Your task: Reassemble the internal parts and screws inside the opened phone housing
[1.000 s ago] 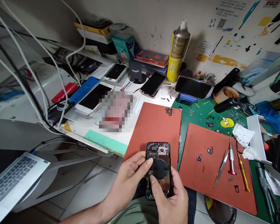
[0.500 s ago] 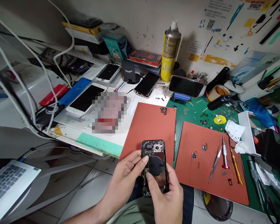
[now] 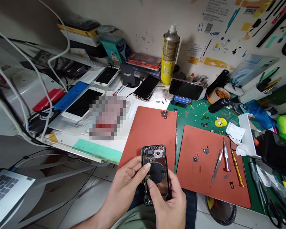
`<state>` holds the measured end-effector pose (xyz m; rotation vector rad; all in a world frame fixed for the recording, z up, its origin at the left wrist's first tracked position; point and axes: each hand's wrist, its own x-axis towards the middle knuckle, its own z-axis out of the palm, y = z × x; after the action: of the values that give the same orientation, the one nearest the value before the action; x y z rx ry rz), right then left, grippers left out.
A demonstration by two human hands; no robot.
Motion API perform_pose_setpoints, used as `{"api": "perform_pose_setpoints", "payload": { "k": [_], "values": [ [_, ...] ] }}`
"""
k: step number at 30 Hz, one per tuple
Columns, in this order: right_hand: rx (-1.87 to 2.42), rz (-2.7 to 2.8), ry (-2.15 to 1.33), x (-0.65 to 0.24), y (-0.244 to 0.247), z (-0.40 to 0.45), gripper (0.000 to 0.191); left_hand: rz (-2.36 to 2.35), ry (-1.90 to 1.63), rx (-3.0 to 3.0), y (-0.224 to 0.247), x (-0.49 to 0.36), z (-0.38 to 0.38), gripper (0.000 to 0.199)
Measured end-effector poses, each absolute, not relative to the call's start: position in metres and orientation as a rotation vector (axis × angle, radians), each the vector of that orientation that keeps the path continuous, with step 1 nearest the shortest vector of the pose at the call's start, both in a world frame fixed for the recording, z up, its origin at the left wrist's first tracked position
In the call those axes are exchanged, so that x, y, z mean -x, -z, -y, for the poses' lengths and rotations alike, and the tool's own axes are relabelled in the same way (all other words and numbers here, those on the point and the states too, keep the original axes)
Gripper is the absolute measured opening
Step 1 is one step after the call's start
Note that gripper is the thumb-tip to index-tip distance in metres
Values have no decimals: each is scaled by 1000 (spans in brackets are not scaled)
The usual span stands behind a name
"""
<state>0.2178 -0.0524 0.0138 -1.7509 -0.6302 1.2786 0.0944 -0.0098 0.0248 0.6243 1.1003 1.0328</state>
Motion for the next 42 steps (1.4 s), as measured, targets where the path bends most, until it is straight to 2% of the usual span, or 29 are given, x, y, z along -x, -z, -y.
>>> {"api": "perform_pose_setpoints", "payload": {
  "k": [20,30,42],
  "values": [
    [1802,567,-1228,-218,-11,56,70,-1064,-1045,-581,-26,-97,10,34],
    [1743,603,-1240,-213,-11,54,66,-1102,-1024,-590,-19,-94,11,36],
    [1648,633,-1167,-206,-11,46,53,-1205,-942,-511,-9,-91,4,65]
  ]
}}
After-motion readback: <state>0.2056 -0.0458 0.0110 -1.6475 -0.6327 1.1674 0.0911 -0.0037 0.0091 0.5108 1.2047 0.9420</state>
